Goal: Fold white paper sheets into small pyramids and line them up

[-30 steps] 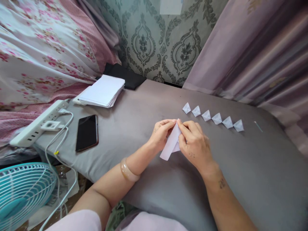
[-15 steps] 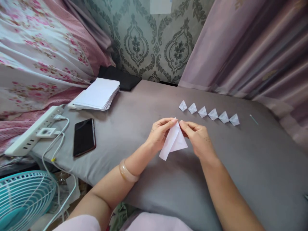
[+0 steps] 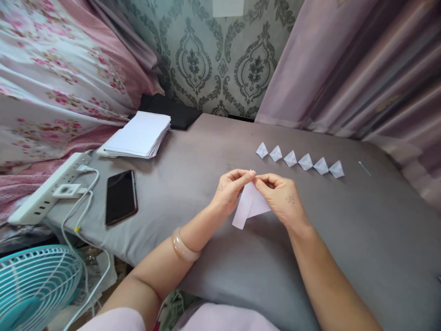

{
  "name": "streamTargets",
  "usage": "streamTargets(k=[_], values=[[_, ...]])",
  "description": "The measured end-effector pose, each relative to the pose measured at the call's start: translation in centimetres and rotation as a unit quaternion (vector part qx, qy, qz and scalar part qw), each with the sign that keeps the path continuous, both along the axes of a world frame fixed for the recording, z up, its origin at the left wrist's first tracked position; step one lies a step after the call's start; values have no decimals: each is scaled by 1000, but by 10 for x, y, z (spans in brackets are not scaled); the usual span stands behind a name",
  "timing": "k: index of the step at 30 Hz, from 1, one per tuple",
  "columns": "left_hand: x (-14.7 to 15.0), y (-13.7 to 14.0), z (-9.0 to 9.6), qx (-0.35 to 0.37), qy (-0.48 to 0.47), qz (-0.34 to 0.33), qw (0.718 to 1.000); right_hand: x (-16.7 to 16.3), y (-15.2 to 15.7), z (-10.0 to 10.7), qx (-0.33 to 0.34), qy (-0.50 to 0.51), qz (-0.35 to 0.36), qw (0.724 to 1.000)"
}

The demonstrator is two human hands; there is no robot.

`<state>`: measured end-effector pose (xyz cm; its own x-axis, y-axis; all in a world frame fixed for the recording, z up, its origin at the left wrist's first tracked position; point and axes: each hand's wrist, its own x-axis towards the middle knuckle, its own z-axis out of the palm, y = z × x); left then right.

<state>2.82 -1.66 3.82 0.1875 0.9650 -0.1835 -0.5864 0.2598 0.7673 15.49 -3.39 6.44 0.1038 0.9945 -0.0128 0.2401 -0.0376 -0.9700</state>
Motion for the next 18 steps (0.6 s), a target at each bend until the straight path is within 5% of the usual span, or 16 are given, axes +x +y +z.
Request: streamTargets(k=[7,12,15,18], values=[[-2,4,-7,50,58,51,996,3,2,0,-41,55,45,997],[-10,8,-4,73,76,-49,993,13,7,-1,-128,179,77,973],[-14,9,-2,174,104,-46,978,19,10,1,-187,246,105,945],[-17,9,2,344,196,-11,918,22,10,3,-220,277,138,925]])
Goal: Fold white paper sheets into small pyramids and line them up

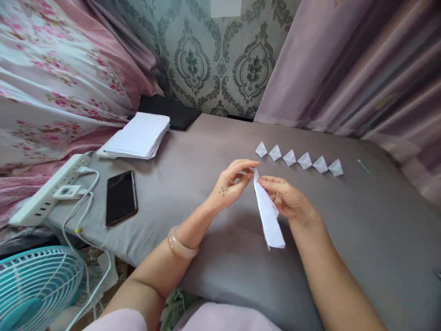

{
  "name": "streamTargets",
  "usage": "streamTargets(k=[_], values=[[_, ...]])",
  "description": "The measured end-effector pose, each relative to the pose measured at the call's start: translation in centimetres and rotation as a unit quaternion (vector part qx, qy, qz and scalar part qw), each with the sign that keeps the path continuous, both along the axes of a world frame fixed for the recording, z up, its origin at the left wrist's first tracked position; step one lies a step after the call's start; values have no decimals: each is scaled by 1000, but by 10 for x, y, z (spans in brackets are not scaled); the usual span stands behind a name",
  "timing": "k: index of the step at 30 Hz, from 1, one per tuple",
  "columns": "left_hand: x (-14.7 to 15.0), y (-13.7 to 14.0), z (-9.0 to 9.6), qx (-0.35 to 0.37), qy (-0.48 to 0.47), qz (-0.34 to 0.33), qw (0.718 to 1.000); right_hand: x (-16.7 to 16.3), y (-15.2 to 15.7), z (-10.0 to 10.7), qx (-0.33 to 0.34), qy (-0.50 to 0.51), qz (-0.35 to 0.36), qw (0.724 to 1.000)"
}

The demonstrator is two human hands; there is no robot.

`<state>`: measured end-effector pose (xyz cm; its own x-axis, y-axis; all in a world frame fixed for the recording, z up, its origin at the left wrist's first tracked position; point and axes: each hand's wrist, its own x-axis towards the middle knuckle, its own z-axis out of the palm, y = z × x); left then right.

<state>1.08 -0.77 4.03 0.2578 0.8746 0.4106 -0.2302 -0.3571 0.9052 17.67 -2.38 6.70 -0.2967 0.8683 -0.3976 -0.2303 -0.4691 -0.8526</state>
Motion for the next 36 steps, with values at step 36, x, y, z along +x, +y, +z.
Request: streamTargets(k=[36], values=[[19,-9,-19,-180,143,95,969,19,13,-27,121,-39,-158,979]])
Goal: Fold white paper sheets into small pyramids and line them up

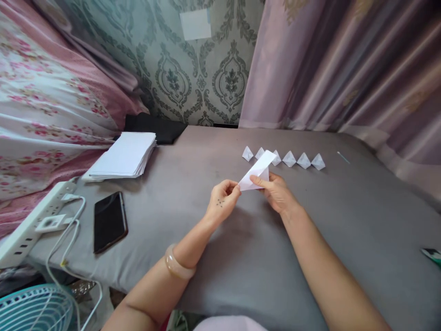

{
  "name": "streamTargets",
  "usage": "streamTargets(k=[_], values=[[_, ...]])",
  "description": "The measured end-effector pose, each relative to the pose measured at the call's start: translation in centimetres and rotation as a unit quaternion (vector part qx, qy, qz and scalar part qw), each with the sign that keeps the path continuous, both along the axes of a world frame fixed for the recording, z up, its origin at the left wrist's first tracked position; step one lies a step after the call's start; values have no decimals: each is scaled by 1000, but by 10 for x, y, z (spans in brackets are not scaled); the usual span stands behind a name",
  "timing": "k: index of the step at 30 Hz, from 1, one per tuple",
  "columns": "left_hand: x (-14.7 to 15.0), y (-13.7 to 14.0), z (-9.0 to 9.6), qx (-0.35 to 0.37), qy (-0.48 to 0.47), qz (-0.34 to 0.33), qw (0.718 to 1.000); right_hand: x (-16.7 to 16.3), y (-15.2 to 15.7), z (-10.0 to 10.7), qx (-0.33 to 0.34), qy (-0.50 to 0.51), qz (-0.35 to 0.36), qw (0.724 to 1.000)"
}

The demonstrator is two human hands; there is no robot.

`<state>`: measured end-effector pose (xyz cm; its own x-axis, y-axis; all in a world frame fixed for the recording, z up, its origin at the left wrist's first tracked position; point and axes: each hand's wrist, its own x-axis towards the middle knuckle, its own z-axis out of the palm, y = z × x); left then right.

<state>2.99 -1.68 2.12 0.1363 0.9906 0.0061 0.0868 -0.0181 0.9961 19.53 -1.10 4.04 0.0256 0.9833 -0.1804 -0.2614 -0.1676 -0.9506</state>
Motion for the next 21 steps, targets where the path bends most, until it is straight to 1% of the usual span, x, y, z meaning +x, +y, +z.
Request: streamTargets(k=[3,4,7,8,10,13,17,19,21], values=[[0,-3,1,40,39,-12,998,9,1,7,17,-14,20,1000],[0,-4,1,53,50,-18,997,11,1,9,21,-13,8,1000],[1,-5,2,95,73,-29,992,13,2,14,37,4,-71,997],[1,-6,2,106,76,-29,991,14,2,15,41,8,-86,995],[2,-7,1,117,67,-28,990,15,1,18,48,8,-94,994],[3,-7,2,105,20,-33,994,20,-1,22,58,-7,-94,994],[3,-4,2,47,-47,-64,996,28,-4,29,91,-18,-92,991],[3,-3,0,47,-55,-79,994,31,-7,34,120,-36,-86,988],[1,-2,-1,64,-47,-93,992,33,-10,39,147,-69,-79,984]])
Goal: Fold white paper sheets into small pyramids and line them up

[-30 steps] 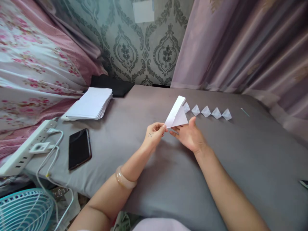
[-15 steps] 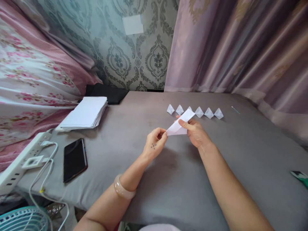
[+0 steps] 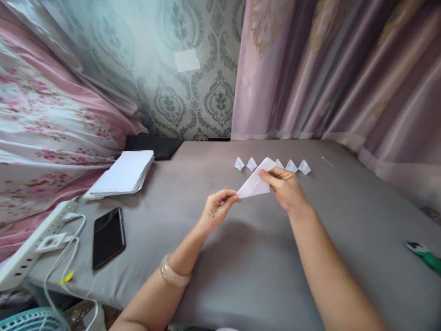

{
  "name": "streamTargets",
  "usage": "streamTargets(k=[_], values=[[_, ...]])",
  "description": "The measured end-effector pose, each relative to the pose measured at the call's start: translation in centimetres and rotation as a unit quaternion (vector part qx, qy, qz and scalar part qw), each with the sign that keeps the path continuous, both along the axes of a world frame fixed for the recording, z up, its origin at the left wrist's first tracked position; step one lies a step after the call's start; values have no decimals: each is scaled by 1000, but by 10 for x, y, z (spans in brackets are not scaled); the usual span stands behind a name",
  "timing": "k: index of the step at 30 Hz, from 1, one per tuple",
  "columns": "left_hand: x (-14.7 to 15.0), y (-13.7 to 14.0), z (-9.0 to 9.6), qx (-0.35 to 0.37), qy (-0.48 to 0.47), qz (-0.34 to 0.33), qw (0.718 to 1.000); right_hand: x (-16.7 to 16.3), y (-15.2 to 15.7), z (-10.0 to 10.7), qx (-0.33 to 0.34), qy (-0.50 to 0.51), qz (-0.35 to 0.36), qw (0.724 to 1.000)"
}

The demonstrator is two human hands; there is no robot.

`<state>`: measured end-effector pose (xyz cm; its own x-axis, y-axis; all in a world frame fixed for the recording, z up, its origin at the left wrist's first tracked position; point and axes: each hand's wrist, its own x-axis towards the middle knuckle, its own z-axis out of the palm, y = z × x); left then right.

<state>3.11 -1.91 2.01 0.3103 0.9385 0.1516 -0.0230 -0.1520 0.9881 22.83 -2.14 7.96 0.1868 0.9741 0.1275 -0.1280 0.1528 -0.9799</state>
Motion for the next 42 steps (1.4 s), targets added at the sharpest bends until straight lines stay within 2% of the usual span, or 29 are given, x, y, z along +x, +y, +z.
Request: streamTargets(k=[5,7,11,14,17,21,25,30,35,42], values=[[-2,0,11,0,22,-32,999,-2,-12,14,20,-117,5,993],[0,0,23,-7,-18,-14,1000,-6,-17,18,30,-174,7,984],[13,1,47,-4,-137,60,989,-16,-22,21,68,-254,20,965],[24,1,55,-5,-200,50,979,-25,-23,20,117,-300,25,946],[29,1,53,-2,-236,70,969,-31,-23,17,149,-339,0,929],[28,1,43,-16,-258,136,956,-39,-25,14,149,-349,-84,921],[23,0,34,-44,-278,156,947,-49,-26,11,207,-399,-92,889],[21,-2,30,-65,-311,150,936,-62,-25,1,243,-439,-81,862],[19,-4,32,-61,-331,147,930,-68,-22,-9,267,-459,-112,840],[17,-6,36,-48,-345,111,931,-71,-24,-9,330,-489,-127,797]])
